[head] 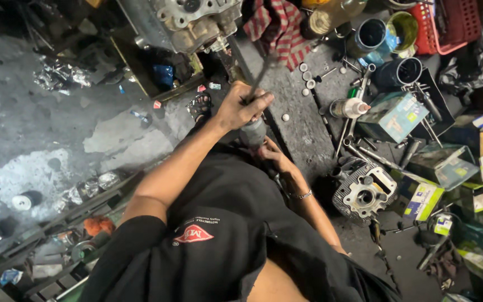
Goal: The person uses a handheld power drill to bore holes into a metal engine part clamped in a vise. After drilling, the person wipes the part with a cloth and then picks up a bolt from a container.
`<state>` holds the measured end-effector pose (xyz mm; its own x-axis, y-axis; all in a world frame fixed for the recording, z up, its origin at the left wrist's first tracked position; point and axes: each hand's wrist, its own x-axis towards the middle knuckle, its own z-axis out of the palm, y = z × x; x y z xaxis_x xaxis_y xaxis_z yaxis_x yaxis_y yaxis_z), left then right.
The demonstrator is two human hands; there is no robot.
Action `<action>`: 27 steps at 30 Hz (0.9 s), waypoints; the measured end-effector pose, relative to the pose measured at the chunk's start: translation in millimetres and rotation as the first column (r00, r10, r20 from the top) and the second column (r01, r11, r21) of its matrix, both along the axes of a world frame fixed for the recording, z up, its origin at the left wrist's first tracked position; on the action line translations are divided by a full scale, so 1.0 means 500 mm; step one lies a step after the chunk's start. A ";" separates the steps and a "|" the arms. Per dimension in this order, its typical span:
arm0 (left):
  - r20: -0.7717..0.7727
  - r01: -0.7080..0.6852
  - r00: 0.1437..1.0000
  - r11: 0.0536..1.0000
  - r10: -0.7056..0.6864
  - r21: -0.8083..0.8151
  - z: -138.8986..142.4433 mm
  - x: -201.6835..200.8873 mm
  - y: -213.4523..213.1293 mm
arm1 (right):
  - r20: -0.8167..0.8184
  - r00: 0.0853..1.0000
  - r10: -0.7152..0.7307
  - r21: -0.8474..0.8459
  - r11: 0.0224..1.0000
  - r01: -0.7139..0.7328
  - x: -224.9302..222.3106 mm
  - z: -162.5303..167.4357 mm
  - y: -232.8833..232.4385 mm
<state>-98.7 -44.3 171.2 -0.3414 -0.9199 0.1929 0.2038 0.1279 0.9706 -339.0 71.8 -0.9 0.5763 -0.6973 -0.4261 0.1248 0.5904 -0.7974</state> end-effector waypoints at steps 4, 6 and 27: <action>0.029 0.069 0.997 0.998 -0.069 0.006 0.004 -0.013 -0.020 | -0.027 0.990 -0.138 0.174 0.975 0.140 -0.009 -0.023 0.006; 0.093 0.055 0.994 0.998 -0.052 -0.030 0.002 -0.021 -0.027 | -0.034 0.991 -0.129 0.133 0.982 0.132 -0.012 -0.023 0.008; -0.095 0.176 0.983 0.960 -0.159 0.217 -0.035 -0.096 -0.068 | -0.197 0.945 -0.261 0.098 0.954 0.284 -0.027 -0.007 0.036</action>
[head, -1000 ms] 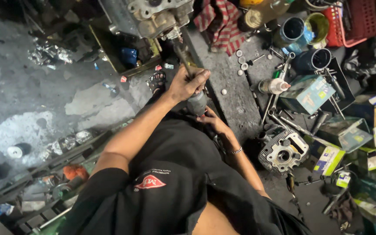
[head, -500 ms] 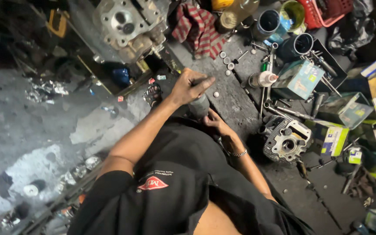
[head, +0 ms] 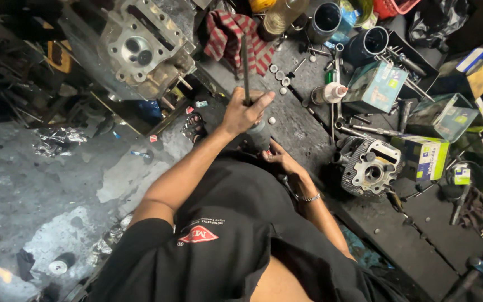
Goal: The person uses a handheld power drill to bore holes into a metal engine part clamped in a vise. After drilling, the person wipes the part with a cloth and then picks up a bolt from a container.
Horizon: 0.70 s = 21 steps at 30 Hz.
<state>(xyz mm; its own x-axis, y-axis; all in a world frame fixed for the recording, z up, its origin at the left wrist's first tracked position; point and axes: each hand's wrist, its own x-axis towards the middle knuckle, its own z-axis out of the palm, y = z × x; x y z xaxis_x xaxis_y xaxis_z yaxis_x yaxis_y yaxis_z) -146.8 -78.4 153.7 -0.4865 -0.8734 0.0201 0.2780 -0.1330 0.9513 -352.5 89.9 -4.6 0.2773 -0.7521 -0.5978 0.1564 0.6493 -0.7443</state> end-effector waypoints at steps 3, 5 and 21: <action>-0.107 0.020 0.994 0.988 -0.004 0.152 -0.014 -0.007 0.000 | 0.100 0.993 -0.064 0.045 0.997 0.060 0.000 -0.015 0.005; -0.247 0.076 0.969 0.978 -0.027 0.192 -0.019 -0.009 0.000 | 0.104 0.993 -0.058 0.057 0.997 0.052 0.001 -0.022 0.004; -0.450 0.007 0.891 0.993 -0.059 -0.116 0.059 -0.013 -0.016 | -0.123 0.992 0.024 0.189 0.982 0.000 0.010 0.114 -0.015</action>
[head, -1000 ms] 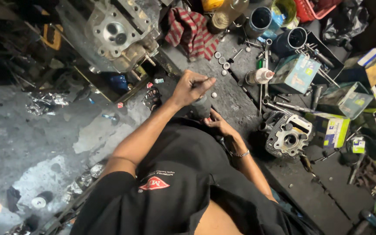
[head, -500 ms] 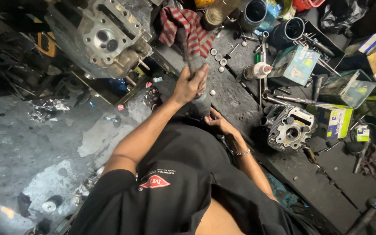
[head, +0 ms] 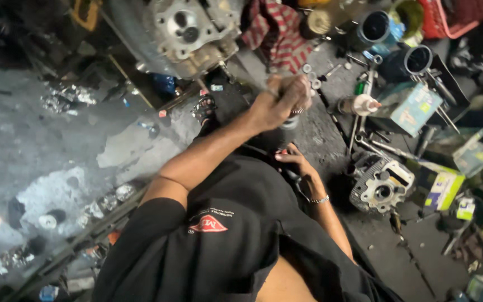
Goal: The person uses a handheld power drill to bore holes into a metal engine part clamped in a vise. After drilling, the person wipes the part with a cloth and then picks up a bolt from a container.
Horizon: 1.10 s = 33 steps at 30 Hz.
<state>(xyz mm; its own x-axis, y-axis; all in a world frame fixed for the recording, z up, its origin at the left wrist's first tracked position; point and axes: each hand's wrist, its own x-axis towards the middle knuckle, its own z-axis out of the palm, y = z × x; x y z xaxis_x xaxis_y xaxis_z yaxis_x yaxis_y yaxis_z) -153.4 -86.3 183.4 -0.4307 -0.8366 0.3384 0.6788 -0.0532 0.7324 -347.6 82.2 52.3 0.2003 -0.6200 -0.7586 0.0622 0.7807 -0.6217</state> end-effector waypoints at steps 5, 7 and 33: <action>0.475 -0.197 0.806 0.917 0.352 -0.347 -0.051 0.067 0.020 | 0.065 0.994 -0.082 0.059 0.995 0.079 -0.037 -0.023 -0.001; 0.634 -0.198 0.688 0.931 0.354 -0.306 -0.091 0.085 0.029 | 0.121 0.990 -0.066 0.065 0.996 0.058 -0.058 -0.030 -0.009; 0.606 0.478 0.782 0.765 -0.147 -0.431 0.064 0.269 0.042 | -0.721 0.618 -0.313 -0.505 0.848 -0.160 0.093 0.242 -0.179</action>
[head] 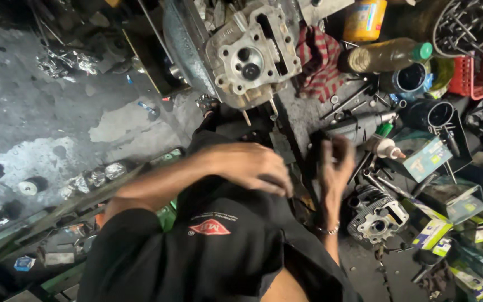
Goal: The person uses a handheld power drill to bore holes into a metal engine part clamped in a vise. After drilling, the person wipes the part with a cloth and then picks up a bolt from a container.
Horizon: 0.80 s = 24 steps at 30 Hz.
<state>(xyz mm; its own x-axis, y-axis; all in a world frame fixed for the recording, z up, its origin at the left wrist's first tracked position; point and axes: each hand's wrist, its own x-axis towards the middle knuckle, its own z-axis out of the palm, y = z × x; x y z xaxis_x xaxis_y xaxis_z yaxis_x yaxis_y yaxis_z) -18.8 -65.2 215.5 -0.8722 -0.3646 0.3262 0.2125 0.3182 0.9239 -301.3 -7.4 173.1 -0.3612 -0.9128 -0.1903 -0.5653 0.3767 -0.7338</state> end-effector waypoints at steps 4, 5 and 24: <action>0.042 -0.330 0.940 0.933 0.339 -0.143 0.087 0.137 -0.050 | 0.894 0.440 0.084 -0.019 0.989 -0.149 0.185 0.039 -0.066; 0.061 -0.437 0.880 0.854 0.470 -0.284 0.100 0.157 -0.066 | 0.940 0.337 0.062 -0.022 0.992 -0.121 0.218 0.048 -0.081; 0.393 0.108 0.866 0.650 0.310 -0.752 0.204 0.223 -0.340 | 0.955 -0.229 -0.189 0.218 0.969 0.112 0.323 0.036 -0.111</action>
